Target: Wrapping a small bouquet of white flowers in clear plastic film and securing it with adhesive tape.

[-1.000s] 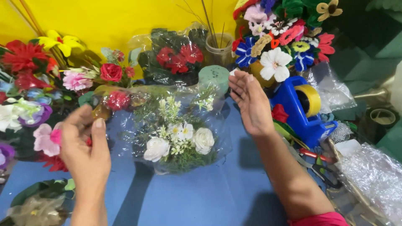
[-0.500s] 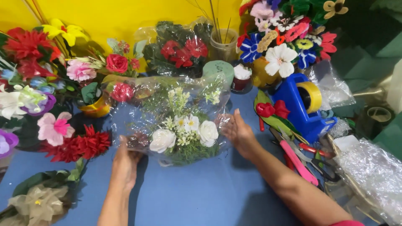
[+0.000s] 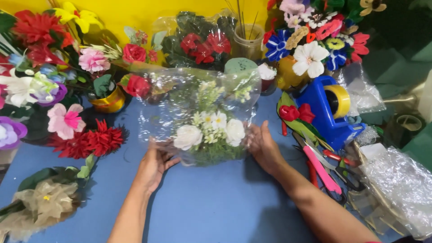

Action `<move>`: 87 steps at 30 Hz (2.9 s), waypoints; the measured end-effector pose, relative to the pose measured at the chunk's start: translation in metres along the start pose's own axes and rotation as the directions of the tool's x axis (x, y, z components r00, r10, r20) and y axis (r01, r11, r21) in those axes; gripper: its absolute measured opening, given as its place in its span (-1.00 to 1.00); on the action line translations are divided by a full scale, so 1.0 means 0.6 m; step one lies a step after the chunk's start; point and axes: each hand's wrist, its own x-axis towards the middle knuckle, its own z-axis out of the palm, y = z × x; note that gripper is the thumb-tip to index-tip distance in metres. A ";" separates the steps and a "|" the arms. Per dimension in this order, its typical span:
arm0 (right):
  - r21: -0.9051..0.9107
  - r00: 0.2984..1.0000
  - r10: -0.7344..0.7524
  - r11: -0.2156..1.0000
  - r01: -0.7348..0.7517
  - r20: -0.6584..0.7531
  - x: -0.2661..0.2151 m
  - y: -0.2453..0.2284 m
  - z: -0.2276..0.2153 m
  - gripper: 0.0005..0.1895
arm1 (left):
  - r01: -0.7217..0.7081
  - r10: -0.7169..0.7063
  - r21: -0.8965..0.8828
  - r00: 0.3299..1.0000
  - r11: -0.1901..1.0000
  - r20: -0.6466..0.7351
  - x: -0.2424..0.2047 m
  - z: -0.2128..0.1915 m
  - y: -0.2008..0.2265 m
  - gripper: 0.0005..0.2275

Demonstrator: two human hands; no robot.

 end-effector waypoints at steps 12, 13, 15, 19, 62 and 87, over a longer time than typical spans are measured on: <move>0.121 0.998 -0.040 0.992 0.046 -0.048 0.026 -0.018 -0.048 0.11 | -0.540 0.519 0.235 0.842 0.808 0.150 -0.037 0.021 0.011 -0.18; 0.119 0.998 -0.038 0.992 0.044 -0.047 0.023 -0.022 -0.042 0.11 | -0.539 0.518 0.234 0.842 0.809 0.148 -0.043 0.024 0.022 -0.18; 0.110 0.996 -0.071 0.991 0.077 -0.052 0.016 -0.030 -0.030 0.09 | -0.655 0.621 0.248 0.756 0.714 0.209 -0.054 0.031 0.046 -0.15; 0.076 0.994 -0.092 0.992 0.096 -0.061 0.007 -0.033 -0.017 0.10 | -0.706 0.669 0.320 0.705 0.632 0.235 -0.028 0.018 0.020 -0.40; 0.063 0.995 -0.065 0.996 0.070 -0.073 0.041 0.003 -0.077 0.09 | -0.469 0.477 0.202 0.879 0.860 0.010 0.032 0.047 0.030 -0.78; 0.109 0.995 -0.055 0.992 0.064 -0.078 0.048 0.005 -0.079 0.06 | -0.728 0.731 0.172 0.680 0.664 0.053 0.022 0.060 0.125 -0.92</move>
